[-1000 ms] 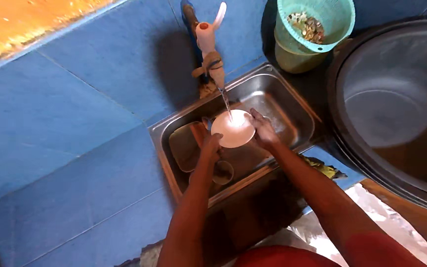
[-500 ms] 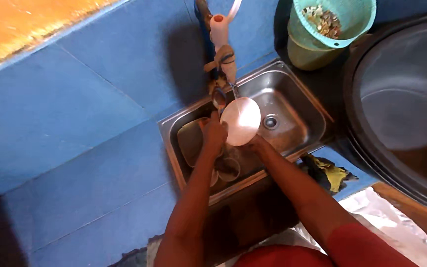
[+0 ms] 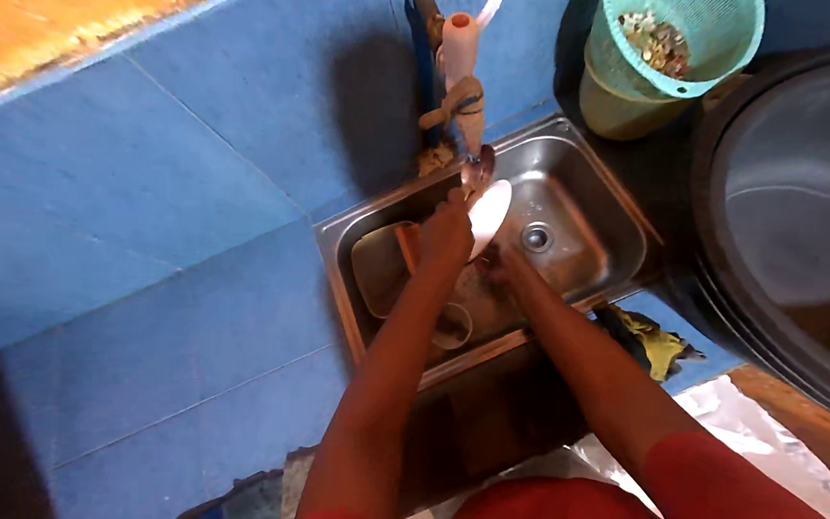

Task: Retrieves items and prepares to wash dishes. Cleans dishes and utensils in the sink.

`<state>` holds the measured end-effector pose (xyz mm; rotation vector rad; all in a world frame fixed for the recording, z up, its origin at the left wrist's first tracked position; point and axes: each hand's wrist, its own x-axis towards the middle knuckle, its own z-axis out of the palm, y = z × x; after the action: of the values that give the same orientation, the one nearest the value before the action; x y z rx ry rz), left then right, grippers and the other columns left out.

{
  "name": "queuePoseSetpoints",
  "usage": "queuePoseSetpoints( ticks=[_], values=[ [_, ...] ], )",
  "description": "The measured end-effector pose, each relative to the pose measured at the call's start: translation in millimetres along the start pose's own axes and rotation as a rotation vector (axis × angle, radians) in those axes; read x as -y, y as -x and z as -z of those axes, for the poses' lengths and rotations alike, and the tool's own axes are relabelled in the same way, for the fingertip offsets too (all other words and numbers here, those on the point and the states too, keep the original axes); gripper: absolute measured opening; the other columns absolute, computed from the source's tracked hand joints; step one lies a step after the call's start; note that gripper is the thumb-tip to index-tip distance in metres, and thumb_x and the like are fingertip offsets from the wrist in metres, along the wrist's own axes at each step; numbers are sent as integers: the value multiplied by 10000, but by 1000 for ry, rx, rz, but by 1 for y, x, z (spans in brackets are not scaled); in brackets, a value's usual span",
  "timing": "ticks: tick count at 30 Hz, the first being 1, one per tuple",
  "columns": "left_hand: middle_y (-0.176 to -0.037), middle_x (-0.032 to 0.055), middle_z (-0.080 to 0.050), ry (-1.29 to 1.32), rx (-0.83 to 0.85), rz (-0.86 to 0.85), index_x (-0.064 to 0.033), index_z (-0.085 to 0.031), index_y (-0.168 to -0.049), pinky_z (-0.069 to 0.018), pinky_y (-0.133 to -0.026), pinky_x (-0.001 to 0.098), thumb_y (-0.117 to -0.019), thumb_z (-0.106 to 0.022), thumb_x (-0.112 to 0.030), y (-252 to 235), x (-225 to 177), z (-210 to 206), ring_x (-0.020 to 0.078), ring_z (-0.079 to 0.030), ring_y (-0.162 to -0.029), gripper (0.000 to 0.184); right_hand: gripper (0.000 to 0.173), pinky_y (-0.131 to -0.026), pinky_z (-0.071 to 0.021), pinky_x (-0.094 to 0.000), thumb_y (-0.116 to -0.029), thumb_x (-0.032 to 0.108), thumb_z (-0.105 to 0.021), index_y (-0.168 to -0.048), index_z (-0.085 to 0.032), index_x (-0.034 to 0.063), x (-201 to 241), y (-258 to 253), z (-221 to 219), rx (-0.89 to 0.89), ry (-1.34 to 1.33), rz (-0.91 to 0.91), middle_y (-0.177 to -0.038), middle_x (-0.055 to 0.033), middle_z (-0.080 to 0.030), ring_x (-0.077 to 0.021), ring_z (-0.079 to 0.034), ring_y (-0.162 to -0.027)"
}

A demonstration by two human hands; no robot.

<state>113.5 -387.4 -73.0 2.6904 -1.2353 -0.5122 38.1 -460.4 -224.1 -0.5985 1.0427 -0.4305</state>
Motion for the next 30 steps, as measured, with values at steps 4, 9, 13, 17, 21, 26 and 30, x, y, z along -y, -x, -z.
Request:
queuePoseSetpoints(
  ticks=[4, 9, 13, 17, 21, 26, 30],
  values=[
    [-1312, 289, -604, 52, -27, 138, -46, -365, -1515, -524, -928, 643, -1029, -514, -84, 8, 36, 8, 474, -639, -1163, 509, 520, -1024, -492, -536, -1041, 282, -588, -1422, -485, -57, -12, -13, -15, -148, 516, 74, -1394, -266, -545, -379, -569, -1243],
    [-1283, 259, -637, 140, -90, 273, -73, -398, -1500, -532, -934, 627, -1053, -476, -103, 30, 68, 16, 442, -660, -1150, 455, 641, -1033, -492, -562, -965, 273, -675, -1461, -431, -51, -20, -31, -45, -288, 700, 20, -1386, -282, -556, -406, -573, -1269],
    [-1214, 279, -658, 259, -183, 290, -46, -439, -1468, -543, -878, 642, -1035, -493, -90, 52, 87, 15, 459, -673, -1089, 439, 557, -1038, -486, -556, -957, 298, -695, -1367, -554, -51, -11, -36, -52, -298, 783, -26, -1367, -257, -586, -381, -585, -1263],
    [-1233, 261, -658, 327, -185, 316, -71, -439, -1486, -535, -909, 631, -1034, -498, -96, 57, 97, 17, 436, -674, -1102, 456, 453, -977, -524, -537, -982, 213, -654, -1331, -561, -61, -12, -33, -45, -226, 585, 43, -1314, -266, -595, -373, -614, -1182],
    [-1259, 290, -634, 344, -183, 317, -64, -410, -1504, -527, -917, 642, -1046, -486, -102, 61, 100, 16, 457, -664, -1113, 466, 469, -877, -600, -464, -955, 98, -643, -1374, -501, -58, -1, -1, -36, -149, 469, 99, -1266, -252, -601, -335, -670, -1065],
    [-1277, 286, -629, 314, -181, 300, -33, -430, -1477, -520, -949, 629, -1055, -475, -111, 64, 96, 19, 453, -653, -1149, 431, 438, -919, -548, -588, -986, 179, -638, -1363, -534, -20, 33, 35, -28, -50, 971, 342, -1203, -271, -651, -402, -672, -1074],
    [-1283, 294, -630, 304, -202, 223, -42, -460, -1481, -500, -946, 672, -1056, -479, -131, 74, 99, 19, 477, -636, -1163, 434, 331, -952, -508, -597, -998, 138, -635, -1296, -601, -4, 61, 54, -34, 107, 1199, 558, -1139, -233, -682, -393, -663, -1071]
  ],
)
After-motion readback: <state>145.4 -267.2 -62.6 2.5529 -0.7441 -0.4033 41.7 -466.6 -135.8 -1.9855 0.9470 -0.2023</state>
